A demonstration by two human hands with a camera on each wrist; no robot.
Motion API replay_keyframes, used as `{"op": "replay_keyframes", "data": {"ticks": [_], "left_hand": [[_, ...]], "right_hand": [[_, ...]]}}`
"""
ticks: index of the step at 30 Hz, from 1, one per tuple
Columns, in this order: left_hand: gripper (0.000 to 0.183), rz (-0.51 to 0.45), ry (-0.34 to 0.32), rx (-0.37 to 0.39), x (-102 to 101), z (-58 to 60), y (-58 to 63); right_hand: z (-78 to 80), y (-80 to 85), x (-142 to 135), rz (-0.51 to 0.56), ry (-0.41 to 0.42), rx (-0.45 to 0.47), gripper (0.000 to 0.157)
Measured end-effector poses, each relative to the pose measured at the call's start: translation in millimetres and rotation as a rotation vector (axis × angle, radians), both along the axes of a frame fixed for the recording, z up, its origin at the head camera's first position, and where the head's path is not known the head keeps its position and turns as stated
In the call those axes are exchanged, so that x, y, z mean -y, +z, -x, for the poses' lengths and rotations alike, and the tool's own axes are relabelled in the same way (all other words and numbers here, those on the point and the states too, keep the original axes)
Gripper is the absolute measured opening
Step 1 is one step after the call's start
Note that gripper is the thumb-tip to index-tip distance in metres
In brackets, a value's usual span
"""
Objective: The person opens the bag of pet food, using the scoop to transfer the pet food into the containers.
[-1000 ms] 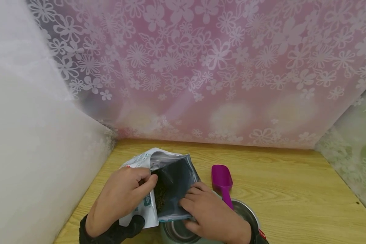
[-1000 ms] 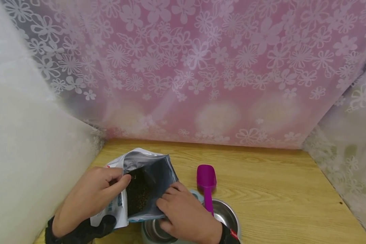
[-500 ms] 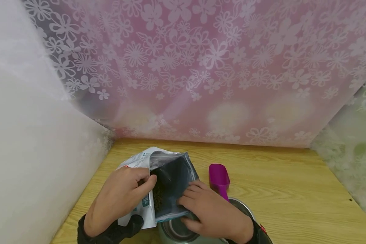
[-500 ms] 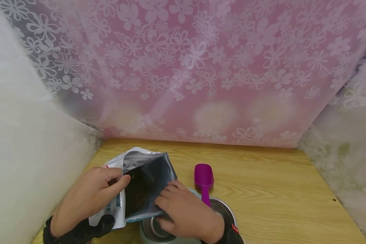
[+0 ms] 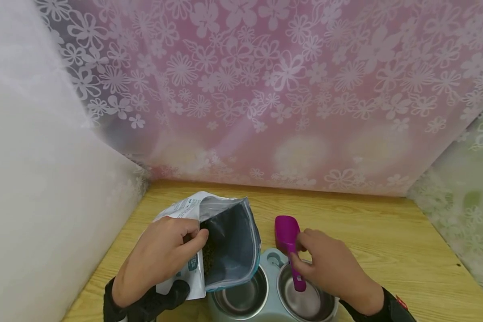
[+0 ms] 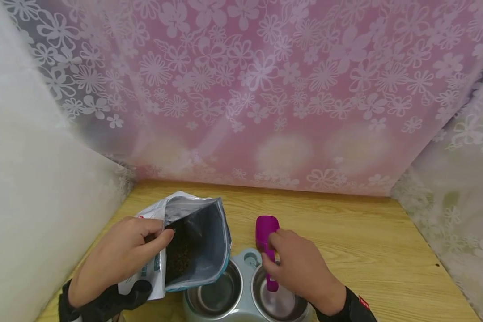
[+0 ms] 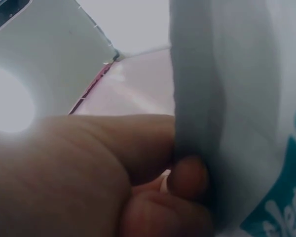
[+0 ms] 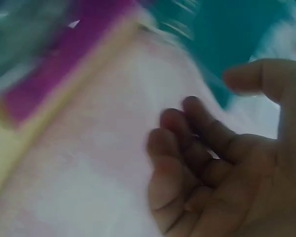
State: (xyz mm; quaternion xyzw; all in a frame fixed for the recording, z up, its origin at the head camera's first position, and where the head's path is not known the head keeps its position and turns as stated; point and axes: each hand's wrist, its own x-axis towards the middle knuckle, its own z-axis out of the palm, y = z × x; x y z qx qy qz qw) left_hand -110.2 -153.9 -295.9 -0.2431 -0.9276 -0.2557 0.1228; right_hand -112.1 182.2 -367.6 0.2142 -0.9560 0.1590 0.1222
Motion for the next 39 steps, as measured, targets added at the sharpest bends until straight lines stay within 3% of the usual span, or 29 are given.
{"op": "replay_keyframes", "data": {"ticks": [4, 8, 10, 12, 20, 24, 26, 32, 34, 39], "left_hand": [[0.045, 0.005, 0.003, 0.000, 0.7, -0.3, 0.9], [0.046, 0.000, 0.003, 0.020, 1.0, -0.5, 1.1], [0.046, -0.005, 0.000, 0.034, 0.8, -0.6, 0.6], [0.046, -0.010, -0.003, 0.044, 0.6, -0.8, -0.1], [0.046, -0.005, -0.009, 0.045, 0.7, -0.5, -1.4], [0.046, -0.002, -0.003, 0.044, 0.8, -0.5, -1.1], [0.046, -0.002, -0.002, 0.044, 0.9, -0.6, -0.9], [0.046, 0.002, 0.006, 0.046, 2.1, -1.5, -0.6], [0.046, 0.004, 0.008, 0.047, 2.2, -1.6, -0.4], [0.045, -0.002, 0.003, 0.051, 1.3, -2.1, 0.2]], "right_hand": [[-0.7, -19.7, -6.1, -0.120, -0.071, 0.164, 0.040], [-3.6, -33.2, -5.7, -0.139, -0.147, 0.296, 0.081], [-4.7, -38.4, -4.7, -0.147, -0.152, 0.343, 0.102], [-5.4, -43.1, -4.5, -0.149, -0.137, 0.366, 0.112], [-4.5, -52.9, -9.0, -0.133, -0.081, 0.267, 0.064], [-2.7, -51.3, -11.1, -0.111, -0.111, 0.237, 0.046], [-0.1, -49.8, -14.6, -0.081, -0.138, 0.231, 0.044], [23.6, -45.4, -39.2, 0.051, -0.210, 0.196, 0.006], [31.7, -43.8, -49.4, 0.126, -0.224, 0.182, 0.007], [39.8, -36.8, -68.3, 0.321, -0.265, 0.132, 0.034]]}}
